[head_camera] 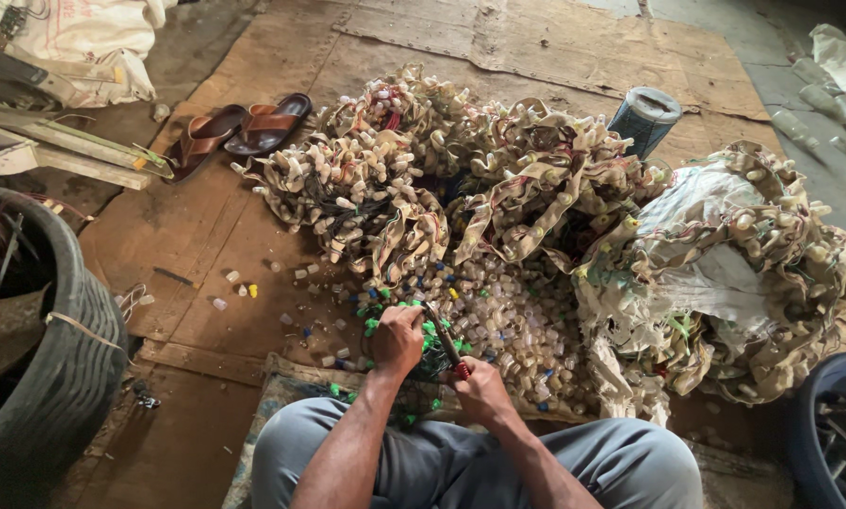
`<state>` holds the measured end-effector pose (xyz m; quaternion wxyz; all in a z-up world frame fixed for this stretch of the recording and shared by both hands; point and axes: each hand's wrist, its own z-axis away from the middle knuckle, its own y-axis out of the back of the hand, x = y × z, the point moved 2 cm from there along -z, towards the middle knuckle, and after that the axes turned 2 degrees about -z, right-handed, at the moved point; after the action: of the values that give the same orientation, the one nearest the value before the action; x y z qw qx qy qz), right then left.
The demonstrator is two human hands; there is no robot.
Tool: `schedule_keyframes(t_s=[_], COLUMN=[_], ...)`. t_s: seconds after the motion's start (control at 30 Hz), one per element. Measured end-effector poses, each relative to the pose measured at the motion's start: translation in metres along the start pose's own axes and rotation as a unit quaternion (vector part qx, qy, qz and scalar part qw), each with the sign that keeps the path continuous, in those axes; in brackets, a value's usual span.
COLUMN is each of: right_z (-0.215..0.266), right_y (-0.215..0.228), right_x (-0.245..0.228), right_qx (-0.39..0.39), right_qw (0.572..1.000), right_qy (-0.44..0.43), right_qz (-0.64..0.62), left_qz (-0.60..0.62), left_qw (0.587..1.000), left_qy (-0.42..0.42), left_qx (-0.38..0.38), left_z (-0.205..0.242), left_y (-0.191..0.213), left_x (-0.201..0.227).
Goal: The person sits on the floor and uses a knife to cut green plastic caps off of a string of lights. The cut caps fall onto a pile on the floor as the person continues to work through the string.
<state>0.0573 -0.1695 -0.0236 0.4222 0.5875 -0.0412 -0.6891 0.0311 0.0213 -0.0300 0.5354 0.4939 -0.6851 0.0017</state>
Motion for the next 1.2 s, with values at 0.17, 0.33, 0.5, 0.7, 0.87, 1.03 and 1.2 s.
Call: schedule_keyframes(t_s=[0.17,0.33,0.5,0.7,0.87,1.03,1.2], right_z=[-0.01,-0.019,-0.03,-0.029,-0.022,-0.04,-0.074], right_y=[0.014,0.031,0.013,0.012,0.019,0.004,-0.014], right_x=[0.011,0.029,0.048,0.055,0.032,0.004,-0.009], right_qx=[-0.009,0.046,0.029,-0.056,0.079,0.107,0.022], right_qw=[0.972,0.991,0.999,0.989,0.981,0.974,0.968], right_qy=[-0.108,-0.08,-0.019,-0.129,0.071,0.199,0.212], right_qz=[-0.209,-0.1,0.023,0.035,0.159,0.027,0.131], left_qz=[0.022,0.095,0.096,-0.046,-0.042,-0.013,-0.006], left_qw=[0.999,0.969,0.958,0.968,0.974,0.978,0.971], left_qy=[0.02,0.226,0.252,0.185,0.149,0.116,0.13], left_qx=[0.026,-0.032,-0.099,-0.163,-0.168,-0.174,-0.199], left_z=[0.0,-0.01,-0.011,-0.011,-0.005,0.001,0.007], left_y=[-0.002,-0.001,0.009,0.006,0.003,0.009,0.017], left_x=[-0.011,-0.026,-0.028,-0.022,-0.025,-0.028,-0.024])
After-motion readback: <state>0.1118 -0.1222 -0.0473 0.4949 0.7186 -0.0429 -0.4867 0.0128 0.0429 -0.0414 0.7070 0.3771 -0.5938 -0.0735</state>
